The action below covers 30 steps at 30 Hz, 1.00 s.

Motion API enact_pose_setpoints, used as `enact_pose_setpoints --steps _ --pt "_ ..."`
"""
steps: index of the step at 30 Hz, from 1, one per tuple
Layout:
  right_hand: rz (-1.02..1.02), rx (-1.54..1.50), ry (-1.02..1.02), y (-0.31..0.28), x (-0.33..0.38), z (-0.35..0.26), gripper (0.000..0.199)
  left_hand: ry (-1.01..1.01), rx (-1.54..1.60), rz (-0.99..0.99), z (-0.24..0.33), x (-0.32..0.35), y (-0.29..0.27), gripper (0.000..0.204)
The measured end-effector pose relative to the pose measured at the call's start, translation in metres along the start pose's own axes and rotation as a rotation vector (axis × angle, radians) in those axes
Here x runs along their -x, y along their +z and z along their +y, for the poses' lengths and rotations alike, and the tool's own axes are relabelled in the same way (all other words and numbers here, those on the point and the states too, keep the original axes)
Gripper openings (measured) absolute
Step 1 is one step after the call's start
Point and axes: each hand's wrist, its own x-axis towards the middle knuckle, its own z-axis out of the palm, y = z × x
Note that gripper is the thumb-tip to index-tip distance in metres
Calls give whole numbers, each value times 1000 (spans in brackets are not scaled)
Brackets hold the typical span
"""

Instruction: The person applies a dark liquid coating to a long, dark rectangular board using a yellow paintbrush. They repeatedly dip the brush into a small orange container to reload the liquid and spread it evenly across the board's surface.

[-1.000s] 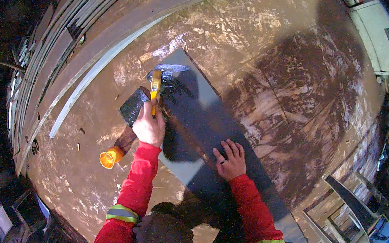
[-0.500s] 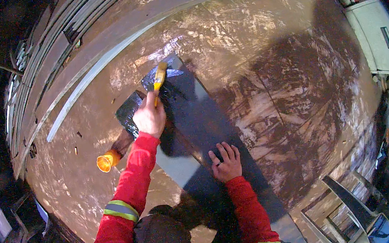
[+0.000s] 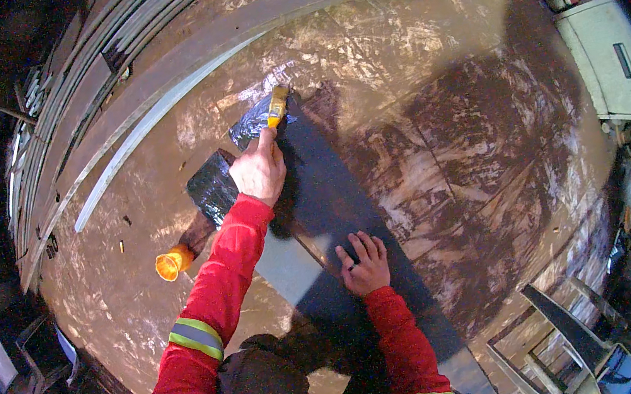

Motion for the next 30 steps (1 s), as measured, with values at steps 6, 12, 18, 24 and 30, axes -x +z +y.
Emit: enact_pose_setpoints --steps 6,12,18,24,30 --pt "8 -10 14 -1 1 0 43 30 -14 -40 0 -2 -9 17" --pt "0 -13 7 -2 -1 -2 43 -51 11 -78 0 0 -23 20" --pt "16 -11 -7 -1 -2 -2 44 12 16 -67 -7 15 -19 19" --pt "27 -16 5 -2 -1 -2 44 183 61 -140 -18 67 -48 25" --pt "8 5 8 -1 0 1 46 -68 156 42 -21 44 -55 16"
